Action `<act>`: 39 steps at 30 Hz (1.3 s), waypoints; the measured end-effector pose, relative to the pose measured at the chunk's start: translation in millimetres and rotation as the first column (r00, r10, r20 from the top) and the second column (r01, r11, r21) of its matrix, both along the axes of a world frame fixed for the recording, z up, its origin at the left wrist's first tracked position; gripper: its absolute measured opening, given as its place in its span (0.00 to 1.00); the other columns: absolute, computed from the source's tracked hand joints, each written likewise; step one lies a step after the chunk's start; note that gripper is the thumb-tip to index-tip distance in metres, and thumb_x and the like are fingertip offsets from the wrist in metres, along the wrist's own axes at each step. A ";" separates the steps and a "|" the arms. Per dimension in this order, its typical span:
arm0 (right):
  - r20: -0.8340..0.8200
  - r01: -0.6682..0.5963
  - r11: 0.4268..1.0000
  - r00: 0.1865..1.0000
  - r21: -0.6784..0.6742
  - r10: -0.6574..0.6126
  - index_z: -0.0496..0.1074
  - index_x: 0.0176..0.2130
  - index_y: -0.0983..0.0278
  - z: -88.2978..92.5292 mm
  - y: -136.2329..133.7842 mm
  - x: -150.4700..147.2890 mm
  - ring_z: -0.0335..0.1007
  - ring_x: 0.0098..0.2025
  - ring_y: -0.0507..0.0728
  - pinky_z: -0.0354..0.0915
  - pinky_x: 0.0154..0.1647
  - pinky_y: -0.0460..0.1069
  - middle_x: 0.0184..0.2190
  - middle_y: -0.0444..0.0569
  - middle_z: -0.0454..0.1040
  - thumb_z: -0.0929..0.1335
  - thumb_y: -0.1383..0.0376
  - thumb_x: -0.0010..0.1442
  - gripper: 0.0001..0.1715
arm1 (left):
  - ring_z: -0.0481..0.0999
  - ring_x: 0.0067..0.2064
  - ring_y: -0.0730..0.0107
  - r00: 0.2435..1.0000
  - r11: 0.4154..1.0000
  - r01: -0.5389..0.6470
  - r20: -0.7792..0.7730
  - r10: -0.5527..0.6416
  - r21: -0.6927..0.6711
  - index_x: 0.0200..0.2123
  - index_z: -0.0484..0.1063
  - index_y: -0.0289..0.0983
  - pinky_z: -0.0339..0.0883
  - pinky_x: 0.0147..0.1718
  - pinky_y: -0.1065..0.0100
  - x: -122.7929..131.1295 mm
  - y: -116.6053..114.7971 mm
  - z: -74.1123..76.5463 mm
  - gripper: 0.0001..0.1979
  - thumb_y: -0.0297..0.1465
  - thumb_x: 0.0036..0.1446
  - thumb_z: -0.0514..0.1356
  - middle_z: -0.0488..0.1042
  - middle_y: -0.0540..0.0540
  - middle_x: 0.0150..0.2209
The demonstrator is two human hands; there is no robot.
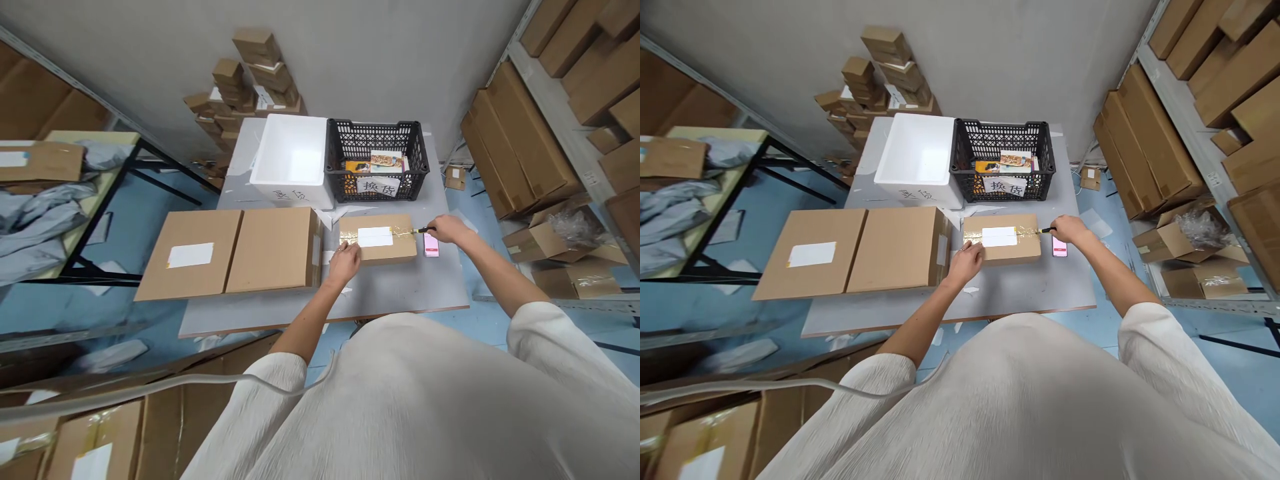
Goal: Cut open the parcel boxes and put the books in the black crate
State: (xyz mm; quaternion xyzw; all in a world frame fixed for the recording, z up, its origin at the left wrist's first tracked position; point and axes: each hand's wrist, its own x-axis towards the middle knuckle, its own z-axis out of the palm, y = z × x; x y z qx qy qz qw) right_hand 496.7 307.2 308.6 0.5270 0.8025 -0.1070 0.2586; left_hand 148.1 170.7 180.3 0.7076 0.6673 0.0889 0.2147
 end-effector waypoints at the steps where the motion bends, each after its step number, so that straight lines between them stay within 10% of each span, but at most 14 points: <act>1: 0.005 0.007 1.000 1.000 0.005 -0.007 0.85 0.62 0.61 0.7 0.5 7.9 0.81 0.59 0.70 0.70 0.49 0.56 0.60 0.63 0.85 0.63 0.56 0.78 0.28 | 0.69 0.76 0.46 1.000 1.000 -0.001 -0.017 0.002 0.005 0.61 0.79 0.44 0.71 0.70 0.46 1.3 1.2 1.1 0.23 0.24 0.68 0.55 0.82 0.41 0.66; 9: -0.233 0.122 0.992 0.965 -0.015 -0.122 0.86 0.61 0.61 -15.6 -4.3 65.6 0.81 0.52 0.67 0.66 0.43 0.53 0.52 0.58 0.88 0.64 0.54 0.78 0.27 | 0.74 0.70 0.40 0.982 1.000 -0.024 -0.185 0.025 0.005 0.65 0.76 0.40 0.64 0.73 0.42 38.7 19.5 14.8 0.22 0.31 0.71 0.56 0.79 0.32 0.65; 17: -0.495 0.223 0.968 0.832 -0.114 -0.250 0.84 0.54 0.63 -36.3 -9.4 65.7 0.80 0.41 0.59 0.65 0.41 0.48 0.41 0.51 0.88 0.65 0.54 0.78 0.23 | 0.65 0.77 0.40 0.966 0.968 0.235 -0.093 -0.243 -0.088 0.75 0.66 0.43 0.56 0.78 0.45 97.2 59.8 17.9 0.37 0.38 0.65 0.69 0.70 0.33 0.73; 29: -0.635 0.252 0.933 0.684 -0.255 -0.359 0.81 0.52 0.62 -69.4 -1.2 73.7 0.80 0.34 0.55 0.68 0.39 0.47 0.37 0.47 0.85 0.71 0.55 0.74 0.16 | 0.71 0.73 0.39 0.953 0.959 0.215 -0.174 -0.246 -0.183 0.67 0.70 0.42 0.46 0.81 0.40 106.7 77.4 11.7 0.37 0.40 0.57 0.77 0.72 0.33 0.69; 39: -0.455 0.046 0.993 0.885 -0.113 -0.093 0.83 0.62 0.59 -67.7 21.6 62.2 0.80 0.46 0.61 0.64 0.43 0.49 0.49 0.51 0.88 0.66 0.57 0.76 0.24 | 0.71 0.72 0.40 0.958 0.965 0.202 -0.171 -0.231 -0.169 0.68 0.67 0.43 0.47 0.80 0.41 111.2 70.8 6.9 0.43 0.39 0.53 0.79 0.70 0.33 0.68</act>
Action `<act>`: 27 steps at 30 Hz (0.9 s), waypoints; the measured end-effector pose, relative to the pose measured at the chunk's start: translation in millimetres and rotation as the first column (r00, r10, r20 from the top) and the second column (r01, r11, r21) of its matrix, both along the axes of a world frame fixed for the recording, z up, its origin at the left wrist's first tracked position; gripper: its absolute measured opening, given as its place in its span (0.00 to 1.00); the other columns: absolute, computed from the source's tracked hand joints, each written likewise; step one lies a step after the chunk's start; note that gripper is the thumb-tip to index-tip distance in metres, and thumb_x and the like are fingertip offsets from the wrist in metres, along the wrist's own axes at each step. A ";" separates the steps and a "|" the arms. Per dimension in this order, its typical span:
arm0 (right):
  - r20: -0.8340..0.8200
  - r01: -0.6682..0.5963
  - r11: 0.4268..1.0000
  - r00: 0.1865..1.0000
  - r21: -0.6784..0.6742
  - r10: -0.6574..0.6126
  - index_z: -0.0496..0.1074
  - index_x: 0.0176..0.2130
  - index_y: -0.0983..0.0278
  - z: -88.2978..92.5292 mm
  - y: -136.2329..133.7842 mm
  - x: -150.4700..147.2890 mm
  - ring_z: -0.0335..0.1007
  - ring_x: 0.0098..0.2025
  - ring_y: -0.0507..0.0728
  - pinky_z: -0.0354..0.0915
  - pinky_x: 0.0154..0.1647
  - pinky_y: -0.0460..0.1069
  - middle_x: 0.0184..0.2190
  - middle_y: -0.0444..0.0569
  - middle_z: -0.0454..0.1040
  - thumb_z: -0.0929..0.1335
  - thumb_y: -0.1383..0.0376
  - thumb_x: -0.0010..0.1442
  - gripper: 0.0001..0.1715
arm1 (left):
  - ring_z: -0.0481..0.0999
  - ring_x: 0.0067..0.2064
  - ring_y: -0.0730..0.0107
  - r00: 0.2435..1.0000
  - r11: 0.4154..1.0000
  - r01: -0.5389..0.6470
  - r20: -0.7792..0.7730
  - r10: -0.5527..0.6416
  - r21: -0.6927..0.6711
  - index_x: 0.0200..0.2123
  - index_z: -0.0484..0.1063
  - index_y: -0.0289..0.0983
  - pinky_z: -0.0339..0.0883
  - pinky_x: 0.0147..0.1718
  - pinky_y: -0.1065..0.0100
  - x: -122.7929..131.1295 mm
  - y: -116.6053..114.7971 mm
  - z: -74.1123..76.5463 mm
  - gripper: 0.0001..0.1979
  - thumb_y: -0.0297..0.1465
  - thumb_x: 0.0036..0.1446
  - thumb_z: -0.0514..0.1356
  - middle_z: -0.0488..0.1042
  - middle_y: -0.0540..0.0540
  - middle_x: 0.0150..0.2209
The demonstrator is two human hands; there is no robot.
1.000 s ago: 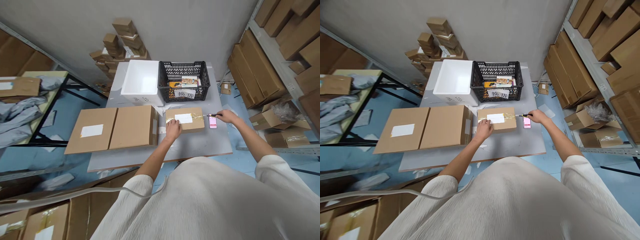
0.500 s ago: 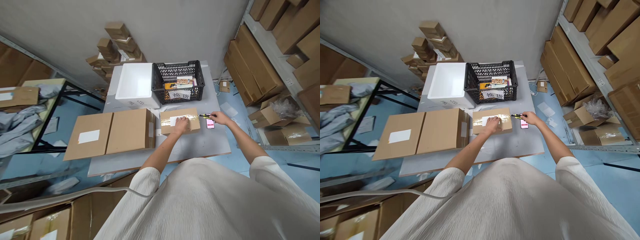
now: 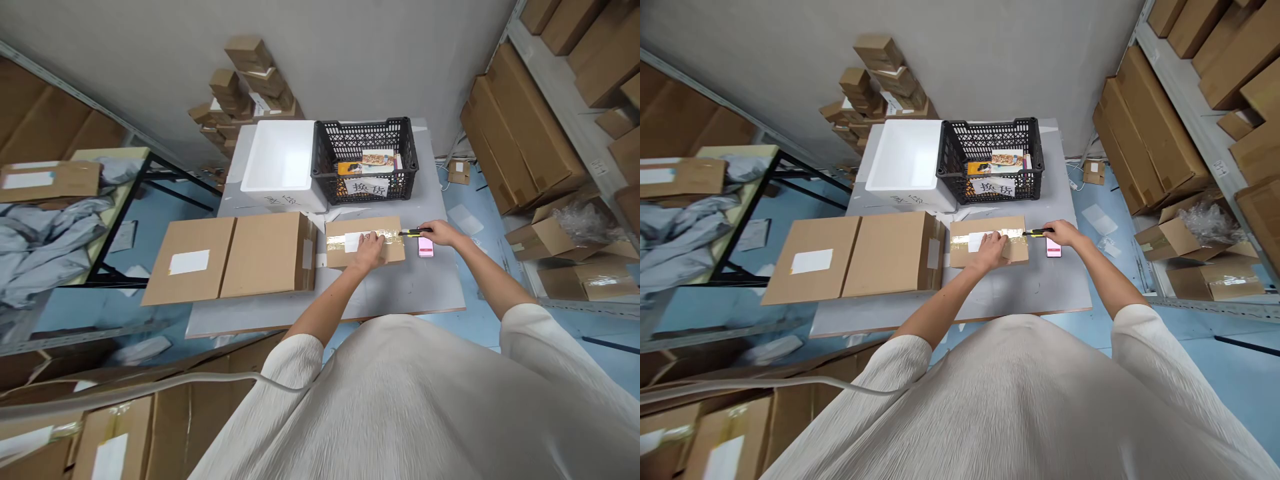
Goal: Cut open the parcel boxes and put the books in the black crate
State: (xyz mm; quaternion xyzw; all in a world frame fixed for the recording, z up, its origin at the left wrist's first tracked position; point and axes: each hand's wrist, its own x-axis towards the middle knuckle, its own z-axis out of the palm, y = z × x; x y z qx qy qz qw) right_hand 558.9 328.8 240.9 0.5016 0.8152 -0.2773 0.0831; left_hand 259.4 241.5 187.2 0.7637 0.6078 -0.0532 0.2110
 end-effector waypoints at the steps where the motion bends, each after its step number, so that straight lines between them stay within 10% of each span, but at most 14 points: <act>1: 0.042 -0.025 1.000 0.999 0.006 0.025 0.83 0.63 0.58 1.4 2.5 -2.3 0.80 0.47 0.61 0.64 0.43 0.50 0.49 0.51 0.88 0.66 0.57 0.77 0.24 | 0.72 0.71 0.40 1.000 1.000 -0.001 -0.002 0.001 0.003 0.68 0.67 0.44 0.47 0.80 0.42 0.1 -0.9 -0.2 0.42 0.39 0.53 0.79 0.71 0.34 0.68; 11: 0.224 -0.252 0.962 0.949 0.102 0.224 0.83 0.63 0.58 3.2 26.0 -29.8 0.78 0.59 0.69 0.63 0.60 0.58 0.58 0.61 0.85 0.64 0.62 0.77 0.24 | 0.75 0.68 0.41 1.000 0.999 -0.020 0.007 0.019 0.032 0.68 0.67 0.43 0.48 0.80 0.45 0.1 -11.8 -0.5 0.41 0.37 0.56 0.79 0.70 0.35 0.66; 27: -0.151 0.072 0.931 0.979 -0.358 -0.134 0.79 0.43 0.60 -22.8 -15.6 14.5 0.66 0.29 0.54 0.63 0.30 0.47 0.29 0.43 0.73 0.69 0.50 0.72 0.18 | 0.76 0.69 0.39 0.999 0.999 -0.044 0.021 0.043 0.015 0.67 0.69 0.42 0.47 0.81 0.45 1.9 -11.1 2.9 0.41 0.37 0.54 0.80 0.70 0.34 0.67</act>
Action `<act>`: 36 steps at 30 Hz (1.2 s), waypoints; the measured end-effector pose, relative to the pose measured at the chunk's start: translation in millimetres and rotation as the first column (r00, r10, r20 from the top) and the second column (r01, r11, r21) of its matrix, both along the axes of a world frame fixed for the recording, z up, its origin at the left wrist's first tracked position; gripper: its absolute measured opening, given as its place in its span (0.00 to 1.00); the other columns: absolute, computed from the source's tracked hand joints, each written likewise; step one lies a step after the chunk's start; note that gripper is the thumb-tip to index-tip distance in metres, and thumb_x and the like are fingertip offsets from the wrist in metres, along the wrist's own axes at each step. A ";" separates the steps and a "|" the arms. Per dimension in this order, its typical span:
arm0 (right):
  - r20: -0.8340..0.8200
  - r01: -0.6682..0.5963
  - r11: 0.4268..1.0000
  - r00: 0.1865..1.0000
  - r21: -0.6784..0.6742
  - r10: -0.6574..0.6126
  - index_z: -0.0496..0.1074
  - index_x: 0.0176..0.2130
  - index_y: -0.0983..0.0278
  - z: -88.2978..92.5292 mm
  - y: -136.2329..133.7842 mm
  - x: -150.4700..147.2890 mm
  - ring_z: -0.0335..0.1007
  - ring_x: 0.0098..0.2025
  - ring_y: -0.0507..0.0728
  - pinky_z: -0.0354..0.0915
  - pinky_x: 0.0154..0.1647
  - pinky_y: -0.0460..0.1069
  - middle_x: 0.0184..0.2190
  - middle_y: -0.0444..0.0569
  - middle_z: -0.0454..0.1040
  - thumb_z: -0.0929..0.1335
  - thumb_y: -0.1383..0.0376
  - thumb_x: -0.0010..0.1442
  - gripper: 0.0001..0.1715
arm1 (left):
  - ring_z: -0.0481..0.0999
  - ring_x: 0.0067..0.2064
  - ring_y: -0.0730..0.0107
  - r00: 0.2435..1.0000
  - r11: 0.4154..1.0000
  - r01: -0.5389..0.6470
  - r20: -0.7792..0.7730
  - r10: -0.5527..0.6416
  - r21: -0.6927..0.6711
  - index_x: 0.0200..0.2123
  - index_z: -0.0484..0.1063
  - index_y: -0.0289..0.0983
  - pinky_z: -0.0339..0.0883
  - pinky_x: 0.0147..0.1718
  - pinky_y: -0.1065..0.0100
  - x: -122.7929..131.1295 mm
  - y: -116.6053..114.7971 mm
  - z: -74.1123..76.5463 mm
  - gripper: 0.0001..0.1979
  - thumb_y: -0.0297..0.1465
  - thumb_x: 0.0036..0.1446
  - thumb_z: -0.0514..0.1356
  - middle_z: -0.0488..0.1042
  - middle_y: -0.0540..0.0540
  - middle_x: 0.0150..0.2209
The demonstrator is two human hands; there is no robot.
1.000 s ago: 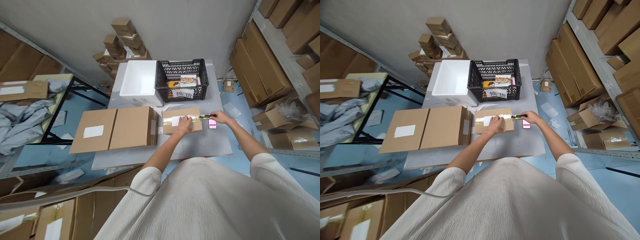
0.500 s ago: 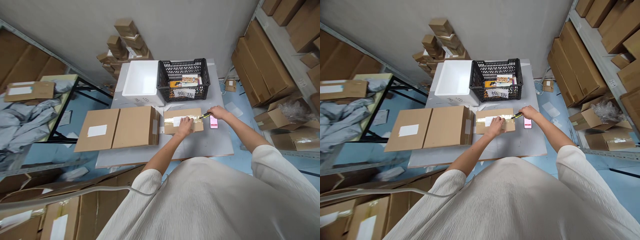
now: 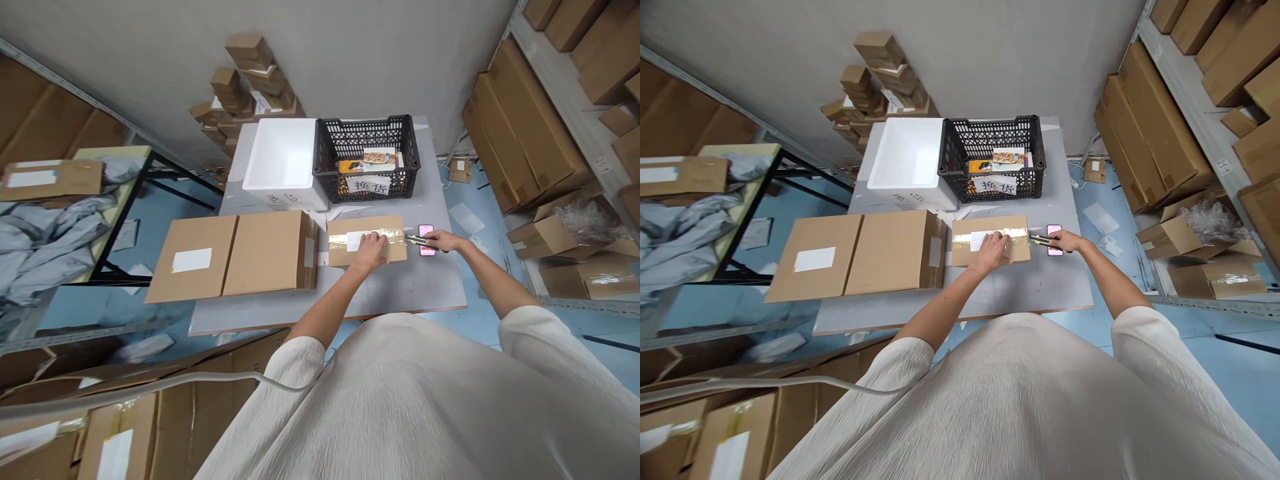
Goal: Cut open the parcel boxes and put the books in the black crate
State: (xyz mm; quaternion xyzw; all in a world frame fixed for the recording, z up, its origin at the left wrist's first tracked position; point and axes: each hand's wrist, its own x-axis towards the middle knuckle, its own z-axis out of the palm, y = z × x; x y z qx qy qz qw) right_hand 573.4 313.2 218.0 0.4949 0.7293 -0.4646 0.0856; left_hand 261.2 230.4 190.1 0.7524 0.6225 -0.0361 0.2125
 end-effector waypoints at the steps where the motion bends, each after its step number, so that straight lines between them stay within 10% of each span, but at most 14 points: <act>1: -0.019 0.014 1.000 1.000 -0.005 -0.014 0.79 0.41 0.60 -0.6 -5.1 0.6 0.67 0.30 0.54 0.63 0.31 0.46 0.29 0.43 0.74 0.70 0.49 0.71 0.19 | 0.76 0.68 0.39 1.000 1.000 0.002 0.002 -0.002 0.002 0.68 0.69 0.42 0.47 0.81 0.45 -0.2 0.0 0.1 0.41 0.37 0.55 0.80 0.70 0.33 0.67; 14: -0.297 0.417 0.900 0.849 -0.129 -0.437 0.72 0.45 0.59 -13.1 -36.0 13.0 0.77 0.32 0.56 0.72 0.36 0.49 0.34 0.48 0.83 0.76 0.40 0.68 0.27 | 0.73 0.71 0.37 0.996 1.000 0.003 0.086 -0.005 0.026 0.80 0.58 0.43 0.64 0.73 0.48 -10.3 11.2 -1.4 0.53 0.41 0.56 0.78 0.65 0.31 0.74; 21: -0.293 0.287 0.937 0.930 0.198 -0.222 0.78 0.42 0.58 -9.2 -38.7 -0.4 0.79 0.37 0.61 0.73 0.41 0.52 0.35 0.48 0.83 0.64 0.40 0.78 0.29 | 0.73 0.71 0.42 0.992 0.987 -0.077 0.113 0.061 0.139 0.71 0.71 0.40 0.69 0.69 0.48 -14.2 30.0 1.4 0.24 0.33 0.76 0.56 0.69 0.32 0.73; 28: -0.042 0.061 0.864 0.998 0.499 -0.046 0.82 0.65 0.57 -14.0 -39.9 -8.2 0.81 0.59 0.70 0.74 0.61 0.59 0.58 0.57 0.85 0.72 0.58 0.74 0.24 | 0.58 0.82 0.39 0.995 0.983 -0.065 0.086 0.051 0.170 0.75 0.66 0.39 0.53 0.79 0.40 -17.7 46.4 -14.2 0.31 0.34 0.71 0.63 0.61 0.30 0.81; 36: 0.070 -0.023 0.837 0.997 0.547 -0.018 0.81 0.68 0.55 -26.3 -34.5 -9.2 0.79 0.62 0.69 0.74 0.64 0.59 0.59 0.56 0.83 0.74 0.60 0.74 0.25 | 0.51 0.86 0.40 0.998 0.995 -0.041 0.057 0.036 0.094 0.81 0.59 0.35 0.49 0.80 0.36 -15.7 52.8 -25.5 0.35 0.35 0.75 0.56 0.54 0.27 0.84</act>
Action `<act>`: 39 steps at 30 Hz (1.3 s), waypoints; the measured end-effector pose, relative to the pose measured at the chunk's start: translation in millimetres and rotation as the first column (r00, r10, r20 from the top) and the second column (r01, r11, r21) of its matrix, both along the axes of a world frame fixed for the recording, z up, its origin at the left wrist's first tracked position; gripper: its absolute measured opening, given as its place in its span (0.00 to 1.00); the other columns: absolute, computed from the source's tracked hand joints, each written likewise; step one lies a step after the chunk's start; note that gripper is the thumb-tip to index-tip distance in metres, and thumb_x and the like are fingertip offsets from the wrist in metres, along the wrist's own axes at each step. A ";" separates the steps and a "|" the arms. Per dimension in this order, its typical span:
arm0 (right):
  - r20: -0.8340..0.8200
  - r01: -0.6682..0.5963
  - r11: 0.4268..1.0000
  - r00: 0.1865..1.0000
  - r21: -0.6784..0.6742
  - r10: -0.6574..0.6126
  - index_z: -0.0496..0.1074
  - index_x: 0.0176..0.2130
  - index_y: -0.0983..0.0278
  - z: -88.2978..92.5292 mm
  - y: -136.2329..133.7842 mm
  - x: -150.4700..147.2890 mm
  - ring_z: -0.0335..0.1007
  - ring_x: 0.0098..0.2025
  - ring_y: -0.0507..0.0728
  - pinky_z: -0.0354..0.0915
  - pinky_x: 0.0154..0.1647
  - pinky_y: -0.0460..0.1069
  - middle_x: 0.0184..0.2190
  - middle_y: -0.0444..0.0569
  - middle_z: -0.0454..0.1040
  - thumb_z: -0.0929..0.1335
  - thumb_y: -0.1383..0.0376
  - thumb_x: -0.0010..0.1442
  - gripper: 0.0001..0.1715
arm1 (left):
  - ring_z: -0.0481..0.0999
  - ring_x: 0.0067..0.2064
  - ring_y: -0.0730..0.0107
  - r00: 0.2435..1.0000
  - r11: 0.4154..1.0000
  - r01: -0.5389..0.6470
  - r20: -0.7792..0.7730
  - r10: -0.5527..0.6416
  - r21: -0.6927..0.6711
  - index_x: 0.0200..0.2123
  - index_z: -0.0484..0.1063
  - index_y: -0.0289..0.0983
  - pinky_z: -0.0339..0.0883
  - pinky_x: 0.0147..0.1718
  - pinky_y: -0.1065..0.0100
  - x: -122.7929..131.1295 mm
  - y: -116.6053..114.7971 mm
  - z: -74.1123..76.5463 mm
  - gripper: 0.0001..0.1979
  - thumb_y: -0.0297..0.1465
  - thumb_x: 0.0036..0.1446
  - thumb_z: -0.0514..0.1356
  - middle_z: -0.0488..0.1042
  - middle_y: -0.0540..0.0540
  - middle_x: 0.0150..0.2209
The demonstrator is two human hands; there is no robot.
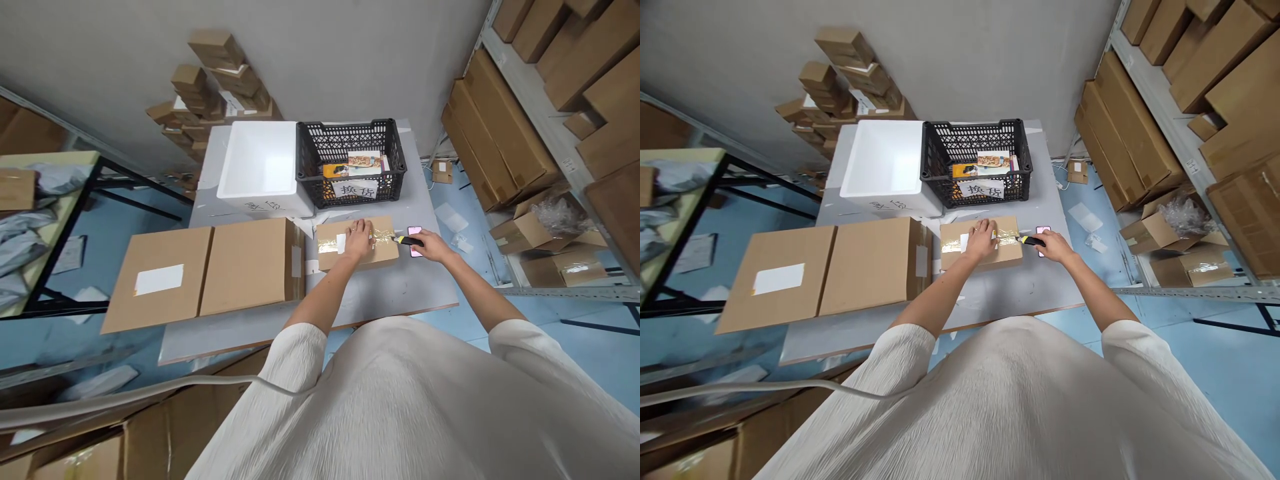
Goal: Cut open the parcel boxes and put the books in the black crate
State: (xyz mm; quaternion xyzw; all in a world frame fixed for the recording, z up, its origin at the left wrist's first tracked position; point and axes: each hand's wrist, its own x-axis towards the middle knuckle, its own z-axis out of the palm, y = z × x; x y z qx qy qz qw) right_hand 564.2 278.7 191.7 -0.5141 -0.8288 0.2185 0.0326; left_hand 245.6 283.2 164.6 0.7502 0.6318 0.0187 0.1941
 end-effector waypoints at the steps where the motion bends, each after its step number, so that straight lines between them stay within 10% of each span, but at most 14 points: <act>1: 0.006 -0.002 1.000 1.000 -0.001 0.002 0.81 0.68 0.55 -0.8 1.2 -0.3 0.79 0.62 0.69 0.74 0.64 0.59 0.59 0.56 0.83 0.74 0.60 0.74 0.25 | 0.50 0.86 0.40 1.000 1.000 0.002 -0.002 -0.002 0.012 0.82 0.58 0.34 0.48 0.81 0.35 1.1 -2.2 -2.1 0.35 0.35 0.76 0.53 0.53 0.27 0.84; 26: -0.168 0.290 0.953 0.947 0.088 -0.273 0.77 0.69 0.64 -16.7 16.2 20.2 0.75 0.64 0.74 0.72 0.67 0.66 0.61 0.64 0.80 0.67 0.52 0.74 0.33 | 0.52 0.86 0.44 0.998 0.992 -0.065 0.025 0.063 0.112 0.84 0.56 0.34 0.41 0.83 0.38 9.7 -24.8 -9.9 0.35 0.37 0.79 0.45 0.57 0.32 0.84; 39: -0.246 -0.007 0.999 0.969 0.040 0.016 0.77 0.66 0.64 -8.7 60.8 -99.2 0.74 0.67 0.72 0.68 0.71 0.62 0.65 0.62 0.80 0.67 0.53 0.75 0.29 | 0.53 0.85 0.44 0.999 0.999 0.032 0.029 -0.034 0.042 0.80 0.63 0.38 0.41 0.84 0.43 -40.6 -76.5 8.7 0.38 0.49 0.75 0.60 0.57 0.32 0.84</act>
